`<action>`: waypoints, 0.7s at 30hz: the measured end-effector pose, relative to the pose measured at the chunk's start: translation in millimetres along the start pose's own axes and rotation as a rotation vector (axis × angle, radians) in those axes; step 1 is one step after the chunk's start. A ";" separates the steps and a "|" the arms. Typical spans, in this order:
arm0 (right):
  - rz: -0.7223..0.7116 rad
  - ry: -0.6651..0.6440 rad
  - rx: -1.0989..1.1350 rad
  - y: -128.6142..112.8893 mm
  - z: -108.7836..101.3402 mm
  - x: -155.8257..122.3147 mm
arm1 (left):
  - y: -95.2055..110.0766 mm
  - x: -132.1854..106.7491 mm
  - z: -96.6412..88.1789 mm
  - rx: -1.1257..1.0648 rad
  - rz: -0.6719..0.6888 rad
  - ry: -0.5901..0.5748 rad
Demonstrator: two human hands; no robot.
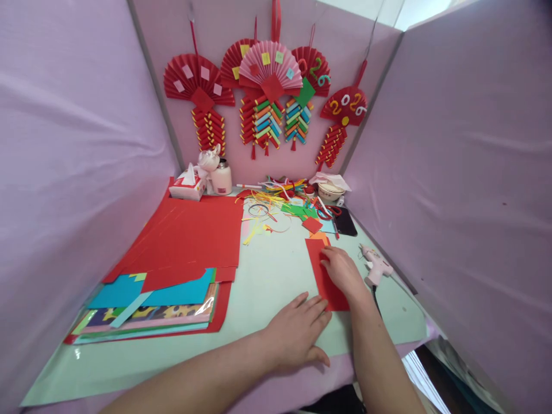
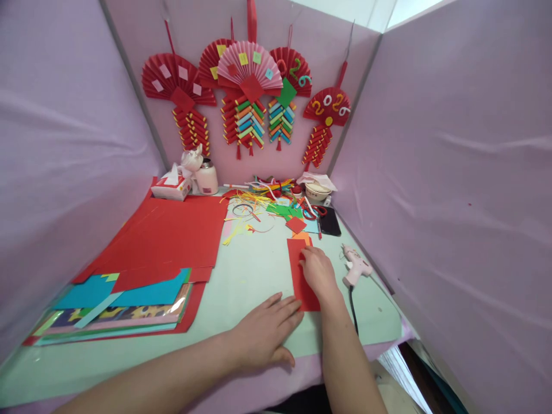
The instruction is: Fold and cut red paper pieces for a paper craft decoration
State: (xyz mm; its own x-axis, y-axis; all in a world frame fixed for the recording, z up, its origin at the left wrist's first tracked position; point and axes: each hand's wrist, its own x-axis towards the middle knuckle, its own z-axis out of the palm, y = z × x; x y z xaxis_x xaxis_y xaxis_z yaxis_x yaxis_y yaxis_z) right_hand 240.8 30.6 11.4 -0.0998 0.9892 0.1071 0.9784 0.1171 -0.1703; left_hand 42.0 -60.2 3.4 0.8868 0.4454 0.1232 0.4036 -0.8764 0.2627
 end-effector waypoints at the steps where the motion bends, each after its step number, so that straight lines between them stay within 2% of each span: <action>1: -0.013 -0.013 0.003 -1.4 1.5 0.3 | 0.0 0.1 0.2 -0.005 -0.003 -0.004; 5: -0.040 -0.047 0.011 -3.8 6.3 0.9 | 0.2 0.4 1.6 -0.006 -0.020 -0.003; 10: -0.044 -0.006 0.025 -5.9 6.0 3.3 | 0.4 0.2 2.9 -0.007 -0.044 0.020; 13: 0.006 0.176 0.072 -1.3 -1.8 4.5 | -0.1 0.6 4.7 -0.011 -0.056 0.045; 16: 0.142 0.379 0.102 13.6 -12.8 -4.0 | -1.0 1.0 7.0 -0.010 -0.062 0.069; 18: 0.253 0.363 0.074 24.9 -18.5 -16.9 | -1.6 1.2 8.2 -0.008 -0.060 0.078; 21: 0.388 0.214 0.016 33.1 -22.7 -39.6 | -2.2 1.2 9.2 -0.008 -0.053 0.089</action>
State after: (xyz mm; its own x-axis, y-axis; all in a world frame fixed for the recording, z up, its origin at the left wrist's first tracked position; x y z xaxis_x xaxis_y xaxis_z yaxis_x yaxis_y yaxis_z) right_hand 281.2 -6.7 23.7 0.3158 0.9199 0.2323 0.9329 -0.2564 -0.2530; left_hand 44.2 -59.4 -5.8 0.8405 0.5063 0.1930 0.4479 -0.8497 0.2784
